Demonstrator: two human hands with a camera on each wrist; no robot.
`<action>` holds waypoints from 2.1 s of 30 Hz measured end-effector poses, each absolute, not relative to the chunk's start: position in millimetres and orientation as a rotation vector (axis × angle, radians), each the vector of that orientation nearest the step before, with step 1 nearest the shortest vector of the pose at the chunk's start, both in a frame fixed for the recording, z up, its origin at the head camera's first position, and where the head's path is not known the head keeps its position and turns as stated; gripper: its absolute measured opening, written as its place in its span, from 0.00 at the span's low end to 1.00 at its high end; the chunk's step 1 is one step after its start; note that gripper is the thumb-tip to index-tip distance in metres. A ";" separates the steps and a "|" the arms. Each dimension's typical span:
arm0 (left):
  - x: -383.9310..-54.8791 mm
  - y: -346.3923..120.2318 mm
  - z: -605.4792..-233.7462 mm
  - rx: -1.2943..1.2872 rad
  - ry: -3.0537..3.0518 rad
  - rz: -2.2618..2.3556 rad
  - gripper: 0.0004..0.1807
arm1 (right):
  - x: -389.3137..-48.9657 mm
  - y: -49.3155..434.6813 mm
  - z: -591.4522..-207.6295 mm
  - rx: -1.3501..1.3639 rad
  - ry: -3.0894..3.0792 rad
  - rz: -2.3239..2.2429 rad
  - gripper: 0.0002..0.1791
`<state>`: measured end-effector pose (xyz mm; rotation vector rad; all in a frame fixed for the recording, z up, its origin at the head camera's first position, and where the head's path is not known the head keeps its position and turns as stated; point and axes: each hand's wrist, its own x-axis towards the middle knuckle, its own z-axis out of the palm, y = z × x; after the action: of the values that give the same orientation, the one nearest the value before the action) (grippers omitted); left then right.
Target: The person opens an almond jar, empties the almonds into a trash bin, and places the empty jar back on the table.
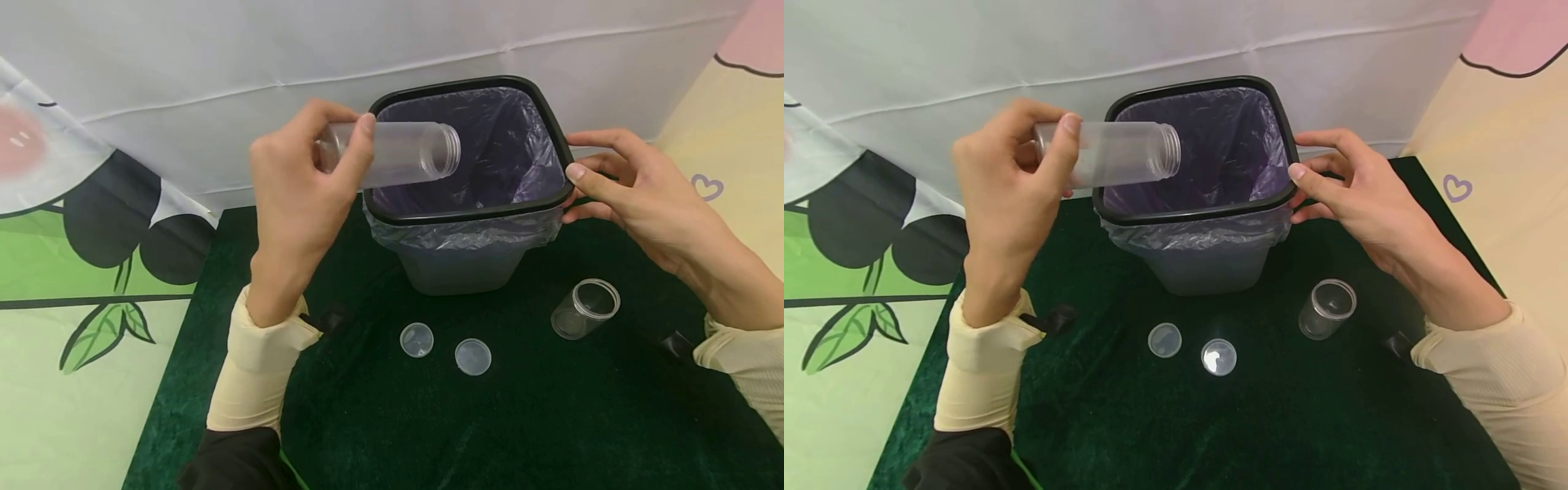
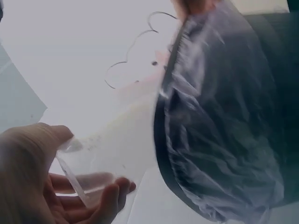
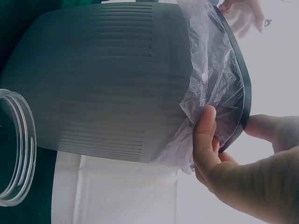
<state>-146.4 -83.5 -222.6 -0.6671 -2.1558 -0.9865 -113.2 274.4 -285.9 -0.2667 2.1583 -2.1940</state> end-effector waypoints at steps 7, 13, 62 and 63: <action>-146.8 -80.2 -225.0 -0.606 -2.176 -0.892 0.18 | -112.1 274.4 -285.5 -0.261 2.187 -2.170 0.28; -145.4 -82.6 -221.1 -0.758 -2.085 -1.130 0.17 | -112.0 274.7 -284.8 -0.257 2.175 -2.181 0.28; -127.7 -158.8 -319.2 -0.427 -1.108 -3.095 0.37 | -60.2 293.4 -322.1 -0.420 2.642 -1.666 0.20; -126.9 -160.3 -323.1 -0.446 -1.098 -3.111 0.37 | -57.4 293.2 -323.5 -0.435 2.641 -1.660 0.20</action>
<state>-126.9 -160.3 -323.1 -0.4455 -1.0979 -3.1114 -57.4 293.2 -323.5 -0.4346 2.6406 -1.6597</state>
